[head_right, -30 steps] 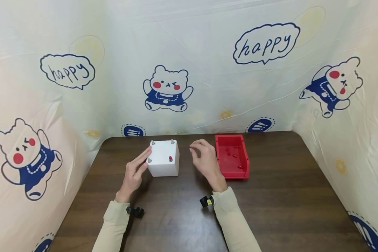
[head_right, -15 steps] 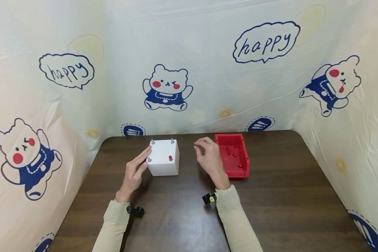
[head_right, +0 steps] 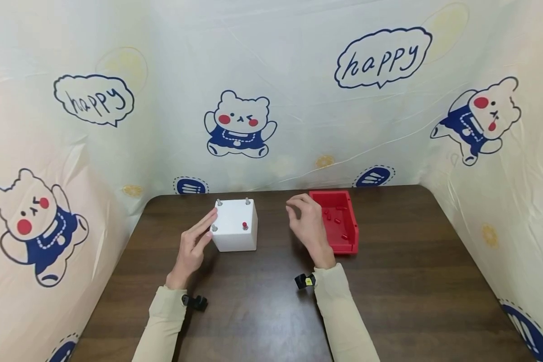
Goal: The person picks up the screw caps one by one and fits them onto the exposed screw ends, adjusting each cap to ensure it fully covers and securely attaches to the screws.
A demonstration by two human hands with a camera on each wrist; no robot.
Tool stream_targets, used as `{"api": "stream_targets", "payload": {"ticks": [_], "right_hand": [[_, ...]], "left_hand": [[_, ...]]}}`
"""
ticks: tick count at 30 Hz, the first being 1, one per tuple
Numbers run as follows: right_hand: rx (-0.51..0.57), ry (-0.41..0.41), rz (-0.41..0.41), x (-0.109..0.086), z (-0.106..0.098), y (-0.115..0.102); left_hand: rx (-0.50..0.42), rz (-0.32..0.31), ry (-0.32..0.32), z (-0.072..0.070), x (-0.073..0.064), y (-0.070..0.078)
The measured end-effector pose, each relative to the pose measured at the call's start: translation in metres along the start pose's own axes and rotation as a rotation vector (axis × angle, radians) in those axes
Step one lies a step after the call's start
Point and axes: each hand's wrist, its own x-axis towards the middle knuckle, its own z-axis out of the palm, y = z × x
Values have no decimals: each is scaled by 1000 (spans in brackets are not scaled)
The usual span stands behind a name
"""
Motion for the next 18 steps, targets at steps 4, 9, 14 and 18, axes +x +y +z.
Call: {"api": "stream_targets", "payload": {"ticks": [4, 9, 14, 18], "right_hand": [[-14, -1, 23, 1, -2, 3], [-10, 13, 32, 3, -6, 5], [-8, 24, 32, 2, -10, 9], [-29, 31, 36, 2, -11, 13]], "left_hand": [[-5, 2, 4, -1, 0, 0], [-13, -5, -1, -1, 1, 0], [-7, -27, -14, -1, 0, 1], [-4, -36, -19, -2, 1, 2]]}}
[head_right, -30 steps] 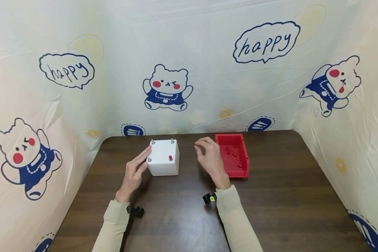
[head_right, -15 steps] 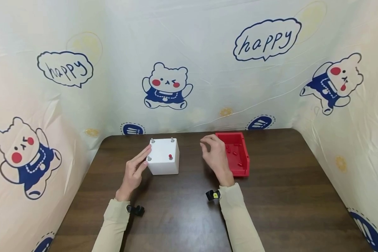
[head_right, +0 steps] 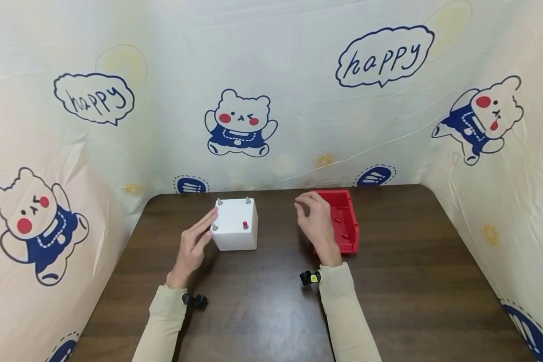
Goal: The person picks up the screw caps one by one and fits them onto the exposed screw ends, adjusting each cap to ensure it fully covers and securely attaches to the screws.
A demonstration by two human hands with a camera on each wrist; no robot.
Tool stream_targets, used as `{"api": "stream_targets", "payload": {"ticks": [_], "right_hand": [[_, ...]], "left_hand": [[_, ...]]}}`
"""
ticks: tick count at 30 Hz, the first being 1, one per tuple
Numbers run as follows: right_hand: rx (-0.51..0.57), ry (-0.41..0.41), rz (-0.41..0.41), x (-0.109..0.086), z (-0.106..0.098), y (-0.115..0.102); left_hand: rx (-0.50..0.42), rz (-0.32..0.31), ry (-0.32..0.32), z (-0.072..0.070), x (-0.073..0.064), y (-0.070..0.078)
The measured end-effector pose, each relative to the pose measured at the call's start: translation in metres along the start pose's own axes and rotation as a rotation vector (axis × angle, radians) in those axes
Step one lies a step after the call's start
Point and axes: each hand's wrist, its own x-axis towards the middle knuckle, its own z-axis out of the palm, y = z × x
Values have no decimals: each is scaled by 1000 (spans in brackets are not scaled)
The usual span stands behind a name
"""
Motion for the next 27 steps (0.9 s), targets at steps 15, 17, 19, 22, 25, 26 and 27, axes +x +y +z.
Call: {"api": "stream_targets", "payload": {"ticks": [15, 17, 19, 22, 25, 26, 27], "right_hand": [[-49, 8, 41, 0, -8, 9], [-52, 3, 53, 0, -9, 10], [-53, -1, 65, 0, -10, 10], [-65, -2, 76, 0, -11, 12], [-72, 6, 72, 0, -11, 14], [-75, 8, 71, 0, -12, 15], [-77, 11, 70, 0, -12, 15]], "left_hand": [[7, -1, -9, 0, -1, 0], [6, -6, -12, 0, -1, 0], [6, -8, -11, 0, -1, 1], [6, -4, -8, 0, 0, 2], [5, -1, -6, 0, 0, 2], [5, 0, -5, 0, 0, 2], [3, 1, -3, 0, 0, 2]]}}
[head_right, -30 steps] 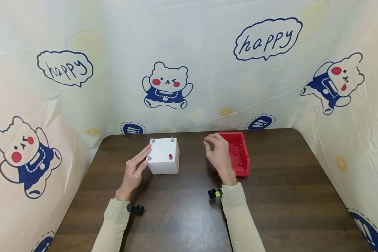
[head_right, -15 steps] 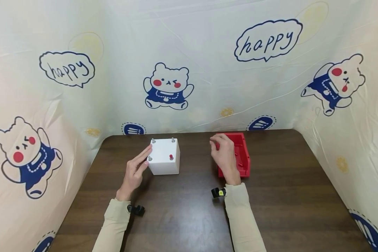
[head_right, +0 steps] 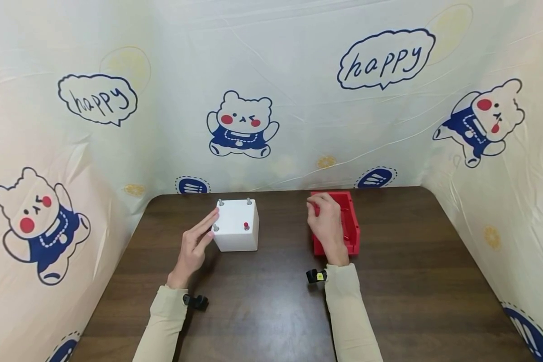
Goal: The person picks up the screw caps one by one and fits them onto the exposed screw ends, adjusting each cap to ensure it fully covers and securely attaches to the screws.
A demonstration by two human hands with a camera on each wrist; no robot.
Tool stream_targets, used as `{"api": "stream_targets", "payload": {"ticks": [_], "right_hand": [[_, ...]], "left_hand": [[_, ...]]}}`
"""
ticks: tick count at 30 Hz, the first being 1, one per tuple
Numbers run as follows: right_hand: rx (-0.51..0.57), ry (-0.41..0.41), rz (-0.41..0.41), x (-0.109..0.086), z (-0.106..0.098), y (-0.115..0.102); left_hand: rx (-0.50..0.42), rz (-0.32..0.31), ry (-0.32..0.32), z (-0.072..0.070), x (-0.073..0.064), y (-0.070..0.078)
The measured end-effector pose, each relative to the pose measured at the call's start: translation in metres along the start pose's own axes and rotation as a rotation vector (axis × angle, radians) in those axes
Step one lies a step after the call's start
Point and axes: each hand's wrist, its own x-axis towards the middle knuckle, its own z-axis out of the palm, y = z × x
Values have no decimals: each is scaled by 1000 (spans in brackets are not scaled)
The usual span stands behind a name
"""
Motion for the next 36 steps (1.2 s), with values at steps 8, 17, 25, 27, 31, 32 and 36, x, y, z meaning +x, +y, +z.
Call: {"api": "stream_targets", "payload": {"ticks": [8, 17, 25, 27, 31, 32, 36], "right_hand": [[1, 11, 24, -1, 0, 7], [-17, -6, 83, -2, 1, 12], [-72, -34, 129, -4, 2, 23], [-89, -56, 152, -5, 2, 26], [-104, -90, 190, -6, 3, 30], [-106, -91, 195, -6, 3, 30], [-116, -105, 222, -6, 2, 32]], "left_hand": [[-9, 9, 10, 1, 0, -1], [-5, -1, 9, 0, 0, -1], [-10, 2, 0, 2, -1, -2], [-14, -2, -2, 2, -1, -2], [-13, 4, 6, 2, -1, -2], [-12, 6, 8, 2, -1, -3], [-17, 18, 11, 2, 0, -4]]}}
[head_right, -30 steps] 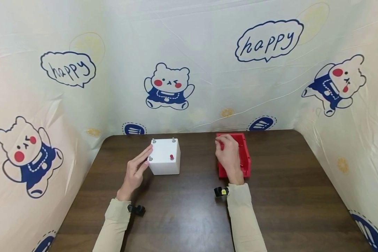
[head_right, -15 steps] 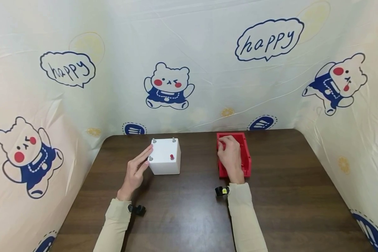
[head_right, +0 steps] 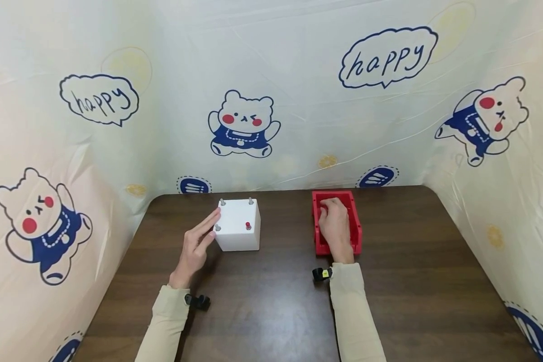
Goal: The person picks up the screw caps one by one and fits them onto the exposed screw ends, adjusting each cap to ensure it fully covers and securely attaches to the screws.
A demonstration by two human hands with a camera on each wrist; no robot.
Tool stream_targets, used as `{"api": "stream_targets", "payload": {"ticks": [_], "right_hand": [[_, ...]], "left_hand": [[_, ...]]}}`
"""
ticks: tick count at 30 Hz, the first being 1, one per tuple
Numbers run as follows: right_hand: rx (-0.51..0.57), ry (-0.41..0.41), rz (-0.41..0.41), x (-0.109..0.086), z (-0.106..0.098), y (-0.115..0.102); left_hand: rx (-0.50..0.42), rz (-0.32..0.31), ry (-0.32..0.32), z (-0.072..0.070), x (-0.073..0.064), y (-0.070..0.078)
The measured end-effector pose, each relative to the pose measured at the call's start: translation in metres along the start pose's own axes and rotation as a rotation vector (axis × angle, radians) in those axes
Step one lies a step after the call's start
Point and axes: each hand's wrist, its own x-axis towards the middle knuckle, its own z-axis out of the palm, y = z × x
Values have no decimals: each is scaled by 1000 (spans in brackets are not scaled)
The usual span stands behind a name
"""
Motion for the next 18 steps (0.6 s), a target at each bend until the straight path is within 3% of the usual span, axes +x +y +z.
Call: {"api": "stream_targets", "payload": {"ticks": [10, 18], "right_hand": [[-134, -133, 138, -2, 2, 6], [-175, -155, 128, -3, 3, 11]], "left_hand": [[11, -14, -16, -1, 0, 0], [20, -20, -20, -2, 0, 1]]}}
